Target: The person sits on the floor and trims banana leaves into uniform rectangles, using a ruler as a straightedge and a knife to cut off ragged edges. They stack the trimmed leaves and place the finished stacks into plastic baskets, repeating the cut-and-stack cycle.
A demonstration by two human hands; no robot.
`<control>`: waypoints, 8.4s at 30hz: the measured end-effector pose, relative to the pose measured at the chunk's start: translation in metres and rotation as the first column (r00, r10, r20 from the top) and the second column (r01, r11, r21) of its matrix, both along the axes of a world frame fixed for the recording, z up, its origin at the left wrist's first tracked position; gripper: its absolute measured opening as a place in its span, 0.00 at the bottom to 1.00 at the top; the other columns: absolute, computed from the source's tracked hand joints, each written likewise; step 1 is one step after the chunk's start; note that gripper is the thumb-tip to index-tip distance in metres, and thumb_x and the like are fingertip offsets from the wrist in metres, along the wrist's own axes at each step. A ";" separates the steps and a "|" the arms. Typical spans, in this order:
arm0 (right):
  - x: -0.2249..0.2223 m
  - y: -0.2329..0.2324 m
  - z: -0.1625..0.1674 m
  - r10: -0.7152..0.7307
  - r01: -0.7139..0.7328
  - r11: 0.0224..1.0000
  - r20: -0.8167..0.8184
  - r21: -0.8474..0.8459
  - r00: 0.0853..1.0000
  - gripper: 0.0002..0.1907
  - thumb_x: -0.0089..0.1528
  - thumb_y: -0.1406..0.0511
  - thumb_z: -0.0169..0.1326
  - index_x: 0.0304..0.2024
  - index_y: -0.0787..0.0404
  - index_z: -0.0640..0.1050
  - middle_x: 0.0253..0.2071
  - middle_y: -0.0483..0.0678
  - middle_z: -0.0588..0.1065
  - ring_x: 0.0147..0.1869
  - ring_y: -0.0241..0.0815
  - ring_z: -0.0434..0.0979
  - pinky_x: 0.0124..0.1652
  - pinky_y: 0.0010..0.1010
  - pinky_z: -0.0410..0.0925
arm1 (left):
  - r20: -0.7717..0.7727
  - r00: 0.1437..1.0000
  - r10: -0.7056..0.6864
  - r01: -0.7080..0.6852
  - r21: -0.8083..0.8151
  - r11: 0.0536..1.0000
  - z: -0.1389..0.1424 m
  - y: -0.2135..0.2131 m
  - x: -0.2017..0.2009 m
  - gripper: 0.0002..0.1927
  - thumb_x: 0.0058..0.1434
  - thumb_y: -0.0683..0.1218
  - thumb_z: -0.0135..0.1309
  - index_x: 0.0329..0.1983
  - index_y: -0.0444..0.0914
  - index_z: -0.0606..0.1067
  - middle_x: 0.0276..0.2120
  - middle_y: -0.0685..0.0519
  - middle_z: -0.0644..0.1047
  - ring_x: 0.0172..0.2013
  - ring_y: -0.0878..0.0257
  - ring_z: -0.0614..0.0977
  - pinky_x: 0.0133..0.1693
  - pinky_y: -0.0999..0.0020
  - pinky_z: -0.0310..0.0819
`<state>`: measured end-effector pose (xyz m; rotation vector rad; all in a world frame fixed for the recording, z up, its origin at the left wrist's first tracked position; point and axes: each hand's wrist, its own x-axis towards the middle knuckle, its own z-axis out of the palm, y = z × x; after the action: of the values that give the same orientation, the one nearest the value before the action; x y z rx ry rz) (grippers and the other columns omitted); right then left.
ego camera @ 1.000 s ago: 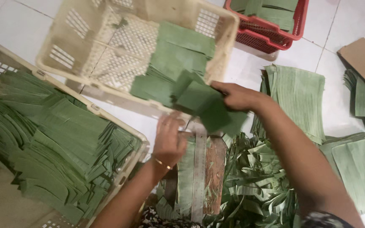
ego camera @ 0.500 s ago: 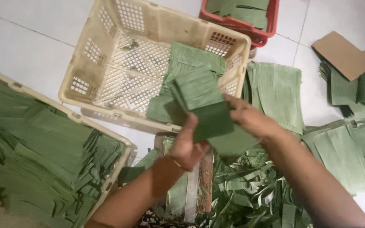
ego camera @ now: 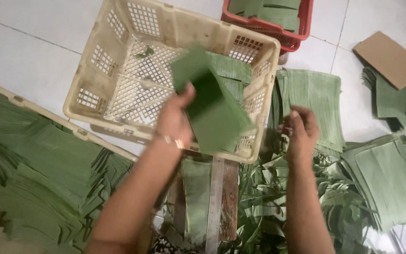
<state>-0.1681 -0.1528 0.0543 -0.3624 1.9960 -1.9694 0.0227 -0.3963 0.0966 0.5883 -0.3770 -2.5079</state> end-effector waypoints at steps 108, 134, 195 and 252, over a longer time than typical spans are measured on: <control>0.348 0.144 -0.144 0.342 -0.149 0.729 -0.167 0.668 0.925 0.37 0.51 0.61 0.65 0.61 0.58 0.66 0.55 0.58 0.67 0.51 0.61 0.70 0.47 0.51 0.66 | 0.430 0.863 0.265 0.495 -0.616 -0.613 -0.118 0.154 0.148 0.15 0.55 0.39 0.55 0.46 0.36 0.77 0.53 0.45 0.77 0.52 0.46 0.76 0.54 0.52 0.71; 0.161 -0.091 -0.078 0.882 -0.384 0.061 0.130 0.921 0.453 0.50 0.43 0.56 0.70 0.68 0.47 0.66 0.72 0.60 0.59 0.77 0.67 0.52 0.68 0.61 0.52 | 0.688 0.580 0.437 0.745 -0.231 -0.625 -0.189 0.219 0.163 0.23 0.62 0.43 0.47 0.61 0.31 0.71 0.68 0.40 0.65 0.65 0.43 0.67 0.65 0.46 0.61; 0.295 0.108 -0.145 -0.212 0.229 0.972 0.593 0.048 0.777 0.22 0.56 0.70 0.61 0.54 0.64 0.77 0.43 0.46 0.79 0.45 0.43 0.77 0.42 0.39 0.67 | 0.643 0.690 0.332 0.713 -0.523 -0.468 -0.123 0.075 0.052 0.26 0.56 0.37 0.54 0.60 0.45 0.71 0.49 0.42 0.79 0.49 0.42 0.79 0.48 0.48 0.74; 0.352 0.255 -0.111 0.619 -0.416 0.214 0.207 0.883 0.758 0.20 0.64 0.50 0.50 0.49 0.56 0.71 0.42 0.58 0.75 0.40 0.60 0.81 0.36 0.51 0.75 | 0.745 0.580 0.329 0.756 -0.344 -0.557 -0.180 0.162 0.149 0.41 0.62 0.48 0.48 0.76 0.31 0.51 0.77 0.43 0.50 0.74 0.46 0.55 0.73 0.48 0.36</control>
<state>0.1844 0.1025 -0.0569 -0.8128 2.2680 -0.2540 0.1719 -0.2347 -0.0834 0.3827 -3.1907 -0.6923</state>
